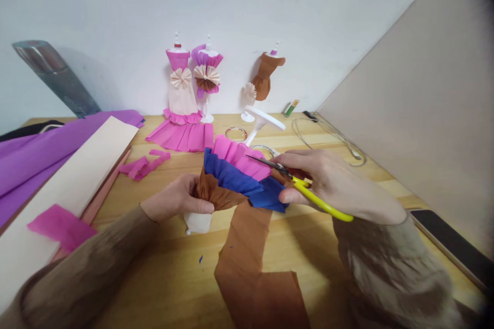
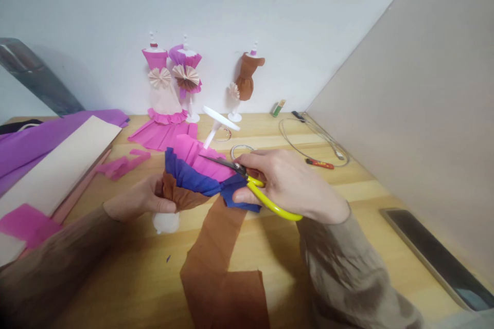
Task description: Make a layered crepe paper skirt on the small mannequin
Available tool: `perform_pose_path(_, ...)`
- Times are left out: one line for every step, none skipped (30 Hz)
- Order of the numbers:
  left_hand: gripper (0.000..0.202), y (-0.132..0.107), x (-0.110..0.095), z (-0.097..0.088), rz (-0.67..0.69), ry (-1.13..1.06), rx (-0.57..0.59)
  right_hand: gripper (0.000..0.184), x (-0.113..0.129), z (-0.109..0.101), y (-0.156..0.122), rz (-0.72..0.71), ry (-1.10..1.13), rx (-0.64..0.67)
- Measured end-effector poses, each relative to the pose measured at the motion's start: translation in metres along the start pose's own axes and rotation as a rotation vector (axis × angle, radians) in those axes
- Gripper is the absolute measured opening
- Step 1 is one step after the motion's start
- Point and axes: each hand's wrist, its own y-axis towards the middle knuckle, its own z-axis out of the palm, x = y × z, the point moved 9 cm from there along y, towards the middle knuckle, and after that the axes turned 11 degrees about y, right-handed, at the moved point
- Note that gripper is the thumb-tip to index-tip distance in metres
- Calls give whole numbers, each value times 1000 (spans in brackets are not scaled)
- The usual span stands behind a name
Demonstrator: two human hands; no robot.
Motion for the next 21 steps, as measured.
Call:
perform_pose_path(41, 0, 2, 0, -17, -24, -3, 67, 1, 0, 0, -4, -2, -6)
perform_pose_path(42, 0, 4, 0, -42, -53, -4, 66, 1, 0, 0, -5, -5, -10)
perform_pose_path(43, 0, 6, 1, -65, -80, -6, 66, 1, 0, 0, -4, -8, -11)
perform_pose_path(44, 0, 7, 1, -74, -90, -8, 66, 2, 0, 0, -3, -12, -13)
perform_pose_path(44, 0, 7, 1, -77, -91, -8, 66, 2, 0, 0, -1, -15, -14)
perform_pose_path(45, 0, 6, 1, -75, -90, -10, 67, 2, 0, 0, 2, -19, -16)
perform_pose_path(45, 0, 6, 1, -75, -87, -11, 68, 2, 0, 0, 7, -24, -18)
perform_pose_path(45, 0, 6, 1, -78, -80, -12, 69, 2, 0, 1, 9, -27, -20)
perform_pose_path(45, 0, 6, 0, -82, -72, -15, 69, 2, 0, 1, 10, -27, -22)
perform_pose_path(45, -1, 6, 0, -83, -67, -16, 68, 2, -1, 1, 9, -24, -24)
perform_pose_path(45, -1, 6, -1, -82, -67, -18, 68, 2, -1, 1, 8, -18, -25)
perform_pose_path(46, -1, 6, -1, -82, -69, -19, 67, 2, -1, 1, 3, -12, -27)
perform_pose_path(46, -1, 6, -1, -84, -73, -19, 67, 2, -1, 2, 1, -8, -28)
perform_pose_path(46, -1, 5, 0, -87, -76, -18, 68, 2, -1, 2, -1, -7, -28)
perform_pose_path(46, -1, 5, 0, -92, -76, -19, 68, 2, -1, 2, -2, -9, -28)
perform_pose_path(46, -1, 5, -1, -97, -74, -21, 69, 2, -1, 2, -2, -12, -29)
perform_pose_path(46, -1, 5, -1, -102, -68, -25, 69, 1, -1, 2, 0, -17, -30)
perform_pose_path(47, -1, 5, -1, -107, -64, -29, 70, 0, 0, 2, 3, -17, -28)
perform_pose_path(47, -1, 5, -2, -109, -62, -32, 70, 0, -1, 2, 7, -13, -30)
perform_pose_path(47, -1, 5, -2, -109, -63, -34, 70, -1, -1, 2, 10, -6, -30)
perform_pose_path(46, -1, 4, -2, -107, -65, -37, 70, -1, -1, 1, 11, 2, -30)
